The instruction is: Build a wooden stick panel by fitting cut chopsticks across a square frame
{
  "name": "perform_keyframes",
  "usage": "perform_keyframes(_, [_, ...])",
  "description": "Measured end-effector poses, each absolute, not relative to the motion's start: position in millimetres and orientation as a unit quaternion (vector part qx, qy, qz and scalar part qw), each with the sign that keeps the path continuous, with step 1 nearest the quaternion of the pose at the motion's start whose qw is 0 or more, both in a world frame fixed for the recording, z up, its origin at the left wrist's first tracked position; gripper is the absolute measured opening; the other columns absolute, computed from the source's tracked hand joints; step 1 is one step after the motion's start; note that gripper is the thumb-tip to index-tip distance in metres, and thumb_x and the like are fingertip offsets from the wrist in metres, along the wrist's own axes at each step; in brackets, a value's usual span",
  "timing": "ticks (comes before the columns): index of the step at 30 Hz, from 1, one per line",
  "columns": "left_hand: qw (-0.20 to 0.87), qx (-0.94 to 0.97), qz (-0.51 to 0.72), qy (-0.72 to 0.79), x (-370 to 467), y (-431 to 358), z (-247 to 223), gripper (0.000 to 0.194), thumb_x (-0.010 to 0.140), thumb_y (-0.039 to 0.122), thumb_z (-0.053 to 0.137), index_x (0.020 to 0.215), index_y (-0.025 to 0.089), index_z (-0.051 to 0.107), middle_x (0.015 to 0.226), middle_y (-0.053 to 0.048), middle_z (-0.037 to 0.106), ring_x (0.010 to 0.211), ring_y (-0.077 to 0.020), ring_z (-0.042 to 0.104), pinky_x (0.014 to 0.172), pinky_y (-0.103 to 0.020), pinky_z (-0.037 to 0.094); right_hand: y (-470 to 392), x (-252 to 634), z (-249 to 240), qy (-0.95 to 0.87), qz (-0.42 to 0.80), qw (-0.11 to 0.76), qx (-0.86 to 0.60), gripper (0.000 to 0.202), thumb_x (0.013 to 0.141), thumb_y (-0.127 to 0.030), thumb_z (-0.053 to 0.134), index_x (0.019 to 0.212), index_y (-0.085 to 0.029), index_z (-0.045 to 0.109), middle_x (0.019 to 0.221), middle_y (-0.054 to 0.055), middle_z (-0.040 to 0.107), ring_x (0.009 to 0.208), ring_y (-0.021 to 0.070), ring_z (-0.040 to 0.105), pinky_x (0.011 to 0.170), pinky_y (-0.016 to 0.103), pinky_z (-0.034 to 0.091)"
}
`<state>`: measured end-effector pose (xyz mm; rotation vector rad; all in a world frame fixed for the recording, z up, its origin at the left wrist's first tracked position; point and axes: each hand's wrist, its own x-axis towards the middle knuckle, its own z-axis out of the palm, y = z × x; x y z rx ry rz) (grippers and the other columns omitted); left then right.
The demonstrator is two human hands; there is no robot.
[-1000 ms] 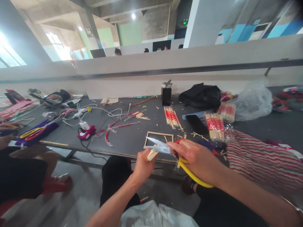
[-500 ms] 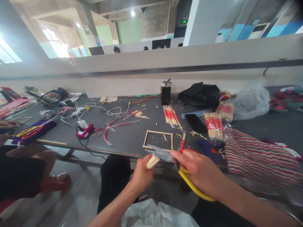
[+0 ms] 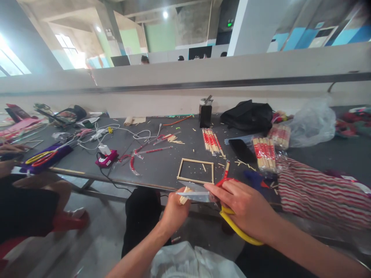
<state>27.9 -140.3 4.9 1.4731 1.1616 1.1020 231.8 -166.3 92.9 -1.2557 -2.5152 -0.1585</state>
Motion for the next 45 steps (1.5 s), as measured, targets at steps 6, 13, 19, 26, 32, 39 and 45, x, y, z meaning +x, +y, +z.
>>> perform_keyframes(6, [0.457, 0.619, 0.436, 0.467, 29, -143, 1, 0.013, 0.074, 0.01, 0.051, 0.069, 0.016, 0.061, 0.063, 0.0, 0.06, 0.062, -0.013, 0.05, 0.06, -0.022, 0.04, -166, 230, 99, -0.886, -0.122, 0.136, -0.425, 0.056, 0.07, -0.01, 0.055, 0.125, -0.018, 0.056, 0.077, 0.006, 0.06, 0.071, 0.02, 0.055, 0.065, 0.03, 0.043])
perform_keyframes(13, [0.448, 0.599, 0.44, 0.496, 32, -139, 5, 0.024, 0.078, 0.025, 0.058, 0.057, 0.015, 0.05, 0.053, 0.004, 0.045, 0.05, -0.0069, 0.036, 0.048, -0.02, 0.029, -164, 237, 91, -0.889, -0.041, 0.151, -0.43, 0.042, 0.076, -0.011, 0.052, 0.117, -0.016, 0.059, 0.074, 0.003, 0.065, 0.066, 0.017, 0.06, 0.061, 0.027, 0.045])
perform_keyframes(19, [0.656, 0.45, 0.392, 0.462, 29, -137, 26, 0.038, 0.072, 0.053, 0.065, 0.07, 0.016, 0.056, 0.035, 0.011, 0.031, 0.03, -0.0049, 0.025, 0.032, -0.019, 0.022, -163, 244, 80, -0.806, 0.137, 0.251, -0.518, 0.027, 0.089, -0.027, 0.049, 0.114, -0.024, 0.059, 0.085, 0.001, 0.071, 0.068, 0.0135, 0.065, 0.061, 0.022, 0.05])
perform_keyframes(26, [0.819, 0.481, 0.138, 0.281, 14, -162, 47, 0.042, 0.065, 0.05, 0.074, 0.07, 0.009, 0.065, 0.038, 0.006, 0.041, 0.032, -0.005, 0.035, 0.031, -0.018, 0.026, -163, 256, 92, -0.843, 0.203, 0.227, -0.443, 0.04, 0.09, -0.025, 0.049, 0.13, -0.026, 0.051, 0.101, 0.005, 0.066, 0.088, 0.016, 0.064, 0.078, 0.025, 0.051])
perform_keyframes(32, [0.87, 0.475, -0.032, 0.132, 16, -180, 53, 0.046, 0.064, 0.055, 0.073, 0.068, 0.01, 0.066, 0.035, 0.005, 0.04, 0.03, -0.0053, 0.033, 0.027, -0.018, 0.024, -168, 262, 115, -0.882, 0.276, 0.144, -0.353, 0.06, 0.08, -0.004, 0.051, 0.135, -0.028, 0.047, 0.094, 0.004, 0.06, 0.084, 0.0142, 0.06, 0.074, 0.022, 0.048])
perform_keyframes(39, [0.859, 0.501, -0.05, 0.09, 24, -183, 43, 0.044, 0.062, 0.053, 0.076, 0.069, 0.012, 0.063, 0.04, 0.005, 0.046, 0.03, -0.0062, 0.037, 0.027, -0.017, 0.03, -165, 257, 131, -0.902, 0.289, 0.071, -0.312, 0.068, 0.071, 0.004, 0.052, 0.131, -0.028, 0.05, 0.099, 0.003, 0.059, 0.085, 0.0137, 0.058, 0.073, 0.021, 0.044])
perform_keyframes(45, [0.846, 0.525, -0.049, 0.08, 24, -187, 34, 0.048, 0.061, 0.058, 0.073, 0.069, 0.013, 0.06, 0.042, 0.005, 0.046, 0.031, -0.0066, 0.038, 0.028, -0.018, 0.031, -167, 256, 128, -0.914, 0.285, 0.067, -0.281, 0.049, 0.072, 0.002, 0.05, 0.113, -0.023, 0.059, 0.086, 0.002, 0.059, 0.076, 0.0131, 0.054, 0.066, 0.022, 0.039])
